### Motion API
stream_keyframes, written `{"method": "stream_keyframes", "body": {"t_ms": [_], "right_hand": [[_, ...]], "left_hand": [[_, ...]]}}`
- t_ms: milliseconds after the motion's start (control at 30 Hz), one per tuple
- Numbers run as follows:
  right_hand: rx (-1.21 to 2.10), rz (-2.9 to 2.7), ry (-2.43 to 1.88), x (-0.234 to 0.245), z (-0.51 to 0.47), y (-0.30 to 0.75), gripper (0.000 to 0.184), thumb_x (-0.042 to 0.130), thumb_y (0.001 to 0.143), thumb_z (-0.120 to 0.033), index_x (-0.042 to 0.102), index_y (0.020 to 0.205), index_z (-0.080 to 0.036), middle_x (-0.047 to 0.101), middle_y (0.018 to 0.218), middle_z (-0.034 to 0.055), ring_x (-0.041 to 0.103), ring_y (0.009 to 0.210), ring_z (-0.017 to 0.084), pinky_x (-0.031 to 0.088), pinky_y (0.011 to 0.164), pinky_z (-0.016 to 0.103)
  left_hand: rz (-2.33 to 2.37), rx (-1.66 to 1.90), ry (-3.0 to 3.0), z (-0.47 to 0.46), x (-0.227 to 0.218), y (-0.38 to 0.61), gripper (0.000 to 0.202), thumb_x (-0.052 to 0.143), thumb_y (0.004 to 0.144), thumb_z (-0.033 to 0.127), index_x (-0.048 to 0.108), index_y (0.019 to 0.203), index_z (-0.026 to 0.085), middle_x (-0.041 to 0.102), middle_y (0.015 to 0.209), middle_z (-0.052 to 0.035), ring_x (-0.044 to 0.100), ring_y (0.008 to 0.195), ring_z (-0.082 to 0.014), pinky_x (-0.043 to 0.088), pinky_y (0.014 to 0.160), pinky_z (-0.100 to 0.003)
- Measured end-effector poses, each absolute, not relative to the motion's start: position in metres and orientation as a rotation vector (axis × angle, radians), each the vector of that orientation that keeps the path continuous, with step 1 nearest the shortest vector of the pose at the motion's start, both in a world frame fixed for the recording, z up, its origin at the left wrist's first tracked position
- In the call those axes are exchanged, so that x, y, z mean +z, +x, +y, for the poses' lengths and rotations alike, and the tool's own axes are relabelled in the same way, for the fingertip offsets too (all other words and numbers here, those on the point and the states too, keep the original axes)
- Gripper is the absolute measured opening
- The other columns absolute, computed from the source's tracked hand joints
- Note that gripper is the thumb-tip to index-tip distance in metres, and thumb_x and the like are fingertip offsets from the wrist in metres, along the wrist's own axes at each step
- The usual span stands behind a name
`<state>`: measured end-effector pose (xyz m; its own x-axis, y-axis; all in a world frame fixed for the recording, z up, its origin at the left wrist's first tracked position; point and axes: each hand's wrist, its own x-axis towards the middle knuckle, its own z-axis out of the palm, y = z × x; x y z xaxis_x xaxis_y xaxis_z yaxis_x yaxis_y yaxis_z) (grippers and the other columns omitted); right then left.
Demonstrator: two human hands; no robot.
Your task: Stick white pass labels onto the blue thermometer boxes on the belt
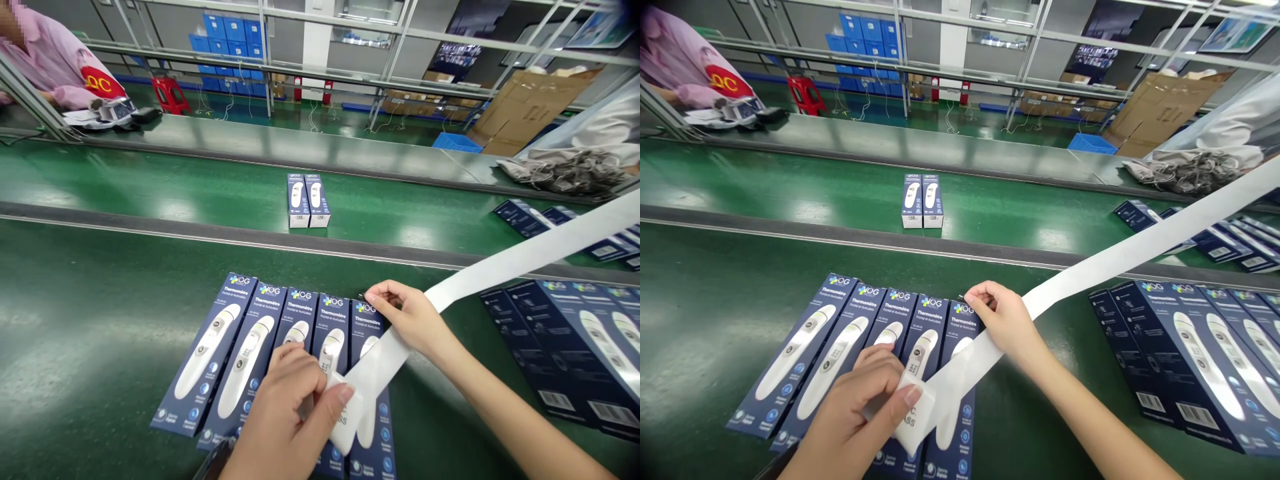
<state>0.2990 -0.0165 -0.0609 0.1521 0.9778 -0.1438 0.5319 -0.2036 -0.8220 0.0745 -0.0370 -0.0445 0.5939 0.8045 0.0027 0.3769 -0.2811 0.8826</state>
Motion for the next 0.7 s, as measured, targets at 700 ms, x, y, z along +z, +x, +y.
{"method": "stream_keyframes", "body": {"t_ms": [700], "right_hand": [[0.088, -2.073, -1.938, -0.067, -0.028, 0.293, 0.033, 0.044, 0.085, -0.042, 0.06, 0.108, -0.024, 0.055, 0.102, 0.0084, 0.046, 0.1, 0.024, 0.042, 0.082, 0.042]], "left_hand": [[1.005, 0.615, 1.901, -0.036, -0.046, 0.074, 0.033, 0.04, 0.085, 0.03, 0.027, 0.057, 0.019, 0.032, 0.056, 0.0032, 0.041, 0.062, -0.0127, 0.039, 0.08, -0.032]]}}
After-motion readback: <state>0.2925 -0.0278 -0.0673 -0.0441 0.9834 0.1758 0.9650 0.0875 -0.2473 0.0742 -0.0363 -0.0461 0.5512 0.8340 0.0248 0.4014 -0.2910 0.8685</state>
